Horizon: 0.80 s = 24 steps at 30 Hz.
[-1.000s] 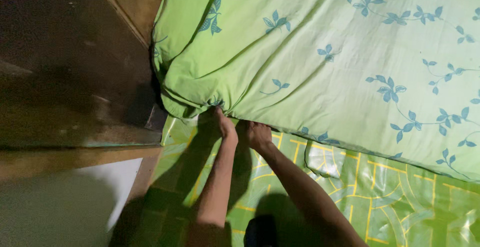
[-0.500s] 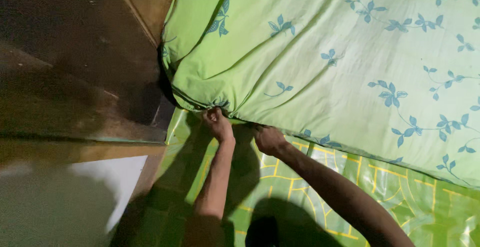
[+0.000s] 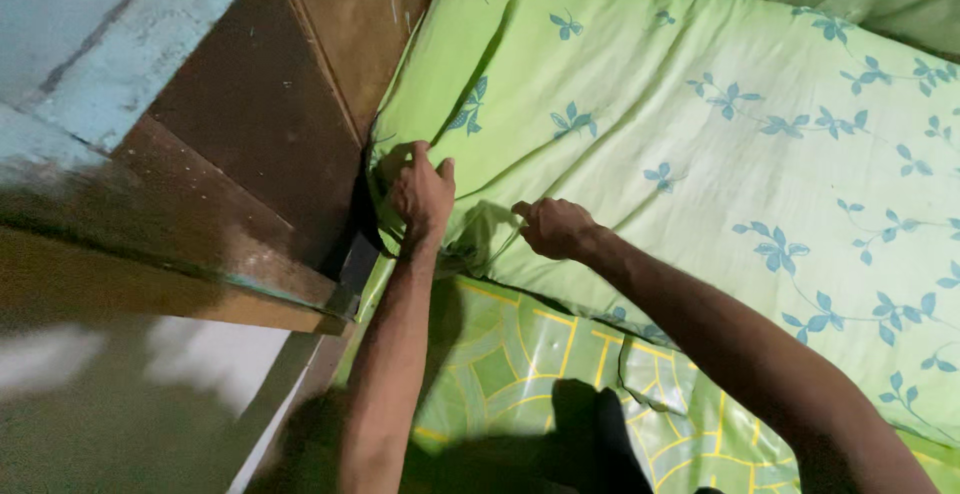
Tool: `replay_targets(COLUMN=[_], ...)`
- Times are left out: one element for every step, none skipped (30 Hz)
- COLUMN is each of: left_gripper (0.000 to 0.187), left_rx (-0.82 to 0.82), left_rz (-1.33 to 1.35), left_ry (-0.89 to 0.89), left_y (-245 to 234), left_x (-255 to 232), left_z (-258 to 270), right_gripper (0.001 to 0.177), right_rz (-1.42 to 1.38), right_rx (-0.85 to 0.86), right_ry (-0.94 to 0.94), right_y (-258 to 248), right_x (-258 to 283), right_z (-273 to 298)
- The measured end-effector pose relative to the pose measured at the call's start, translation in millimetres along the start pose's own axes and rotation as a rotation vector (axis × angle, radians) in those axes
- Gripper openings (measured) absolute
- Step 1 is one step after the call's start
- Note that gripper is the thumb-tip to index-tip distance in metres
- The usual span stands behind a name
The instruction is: The person spreads a light green floral sheet over a mattress, tucks the edges under, and smooths the surface. They then place a pink pillow on the bed and briefly handle a green cloth from a nearby table.
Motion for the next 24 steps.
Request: replay_targets(left_gripper=[0.042,0.036,0.03,0.029,0.027,0.026,0.023,0.019,0.016,0.017,0.018,0.019,0.019,0.019,0.019,0.019,0.02,0.02,0.024,0.028,0.032,0.032,0.032,0.032], left_rx=[-0.005,-0.009,-0.017,-0.111,-0.202,-0.293,-0.332,-0.371,-0.401,-0.481,-0.56,-0.638,-0.592,-0.546,-0.498,-0.483,-0.468,-0.453,-0.467,-0.48,-0.495,-0.456,-0.418,-0.381], left_rz=[-0.055,-0.11,-0.164,-0.083,-0.008,0.067,0.103,0.14,0.176,0.19,0.202,0.214,0.214,0.215,0.215,0.226,0.235,0.245,0.217,0.188,0.158,0.162,0.163,0.165], left_ry=[0.011,0.021,0.029,0.015,0.004,-0.007,-0.04,-0.073,-0.103,-0.054,0.001,0.057,0.019,-0.02,-0.064,0.0,0.063,0.126,0.183,0.24,0.297,0.298,0.301,0.303], left_y=[2,6,11,14,14,13,13,11,10,8,4,0,0,0,0,-2,-4,-6,-8,-10,-13,-15,-16,-17], left_x=[2,5,8,11,15,18,21,24,25,22,18,14,12,10,9,7,6,6,5,4,4,5,8,10], left_z=[-4,-8,-13,-19,-21,-24,-28,-32,-31,-30,-29,-27,-27,-25,-20,-18,-17,-15,-9,-3,2,7,11,14], right_gripper=[0.047,0.048,0.049,0.049,0.049,0.049,0.05,0.051,0.051,0.053,0.055,0.057,0.058,0.059,0.06,0.058,0.057,0.056,0.049,0.042,0.036,0.031,0.026,0.022], right_rz=[0.034,0.068,0.106,0.103,0.095,0.086,0.096,0.106,0.111,0.087,0.058,0.03,0.009,-0.012,-0.032,-0.082,-0.133,-0.184,-0.2,-0.217,-0.233,-0.264,-0.298,-0.333], right_rx=[0.017,0.034,0.049,0.063,0.078,0.094,0.094,0.094,0.098,0.064,0.027,-0.009,-0.029,-0.05,-0.064,-0.072,-0.08,-0.088,-0.163,-0.237,-0.312,-0.37,-0.43,-0.488], right_ry=[0.0,0.0,-0.001,-0.008,-0.016,-0.024,-0.039,-0.053,-0.062,-0.11,-0.156,-0.202,-0.222,-0.242,-0.264,-0.28,-0.297,-0.314,-0.348,-0.383,-0.42,-0.443,-0.469,-0.493], right_y=[-4,-7,-11,-14,-13,-11,-10,-9,-6,-5,-5,-6,-5,-5,-4,-6,-8,-11,-15,-20,-27,-33,-40,-47], right_x=[2,6,9,10,13,15,16,18,17,16,16,15,15,16,17,17,18,21,26,34,42,51,63,73], right_z=[-4,-10,-19,-26,-30,-34,-43,-52,-58,-65,-72,-79,-87,-95,-101,-105,-110,-114,-119,-126,-135,-143,-153,-162])
Point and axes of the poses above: each hand's wrist, its own z-axis away from the middle knuckle, its own y-axis out of the palm, x = y × z, the point moved 2 cm from there along -z, towards the middle knuckle, and after that the axes turned 9 degrees about y, right-handed, at the moved point
